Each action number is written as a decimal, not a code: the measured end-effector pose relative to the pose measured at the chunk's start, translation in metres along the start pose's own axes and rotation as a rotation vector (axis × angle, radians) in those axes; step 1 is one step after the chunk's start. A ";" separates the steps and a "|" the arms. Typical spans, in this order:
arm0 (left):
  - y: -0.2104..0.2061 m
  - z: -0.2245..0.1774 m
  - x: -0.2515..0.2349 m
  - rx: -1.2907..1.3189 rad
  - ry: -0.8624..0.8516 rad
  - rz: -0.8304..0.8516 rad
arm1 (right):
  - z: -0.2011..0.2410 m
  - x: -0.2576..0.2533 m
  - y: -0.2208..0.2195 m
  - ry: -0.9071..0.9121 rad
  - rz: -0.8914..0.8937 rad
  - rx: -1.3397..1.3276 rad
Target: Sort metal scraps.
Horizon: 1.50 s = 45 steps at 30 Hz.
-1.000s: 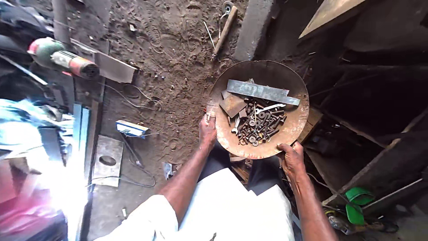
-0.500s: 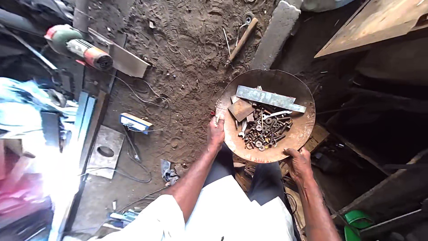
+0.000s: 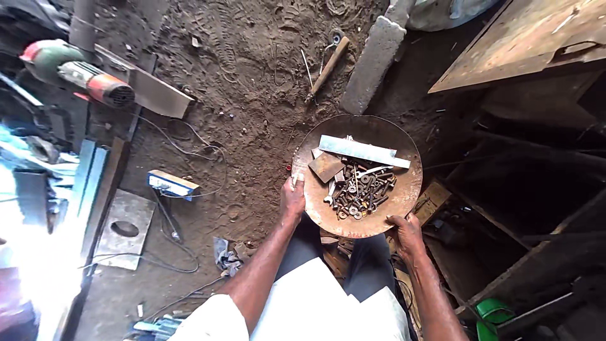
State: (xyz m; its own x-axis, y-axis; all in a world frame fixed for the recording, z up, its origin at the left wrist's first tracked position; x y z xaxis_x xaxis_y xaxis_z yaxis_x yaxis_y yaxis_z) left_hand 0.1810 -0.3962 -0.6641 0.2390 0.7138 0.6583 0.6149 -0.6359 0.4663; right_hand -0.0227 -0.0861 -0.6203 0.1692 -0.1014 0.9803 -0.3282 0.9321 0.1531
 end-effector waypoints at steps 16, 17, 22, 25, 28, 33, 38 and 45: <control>-0.001 0.012 -0.031 0.003 -0.061 -0.013 | 0.004 -0.027 -0.020 0.062 -0.026 0.016; -0.003 0.010 -0.042 -0.005 -0.064 -0.012 | 0.010 -0.036 -0.024 0.068 -0.023 0.010; -0.028 0.000 -0.116 -0.052 -0.116 -0.016 | 0.050 -0.104 -0.053 0.130 0.022 -0.049; -0.049 -0.013 -0.175 -0.064 -0.162 -0.032 | 0.089 -0.148 -0.082 0.164 0.062 -0.077; -0.074 -0.022 -0.235 -0.040 -0.216 -0.040 | 0.125 -0.191 -0.108 0.161 0.093 -0.087; -0.107 -0.012 -0.294 -0.045 -0.192 -0.061 | 0.154 -0.260 -0.126 0.129 -0.057 0.068; -0.111 0.000 -0.292 0.001 -0.206 -0.114 | 0.202 -0.201 -0.132 0.686 -0.654 0.685; -0.112 -0.001 -0.289 0.003 -0.183 -0.103 | 0.312 -0.217 -0.262 1.174 -0.460 1.325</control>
State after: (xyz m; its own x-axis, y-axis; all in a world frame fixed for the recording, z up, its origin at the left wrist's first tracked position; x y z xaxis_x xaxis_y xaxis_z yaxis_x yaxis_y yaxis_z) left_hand 0.0422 -0.5314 -0.9065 0.3074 0.8165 0.4887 0.6451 -0.5564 0.5238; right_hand -0.2628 -0.4171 -0.8341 0.7457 0.5717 0.3423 -0.4088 -0.0130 0.9125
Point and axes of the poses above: each hand's wrist, its own x-axis away from the middle knuckle, its own y-axis out of the back of the hand, z = x × y, the point moved 8 cm from there along -x, towards the middle knuckle, and after that the axes turned 12 degrees about -y, right-handed, at the moved point
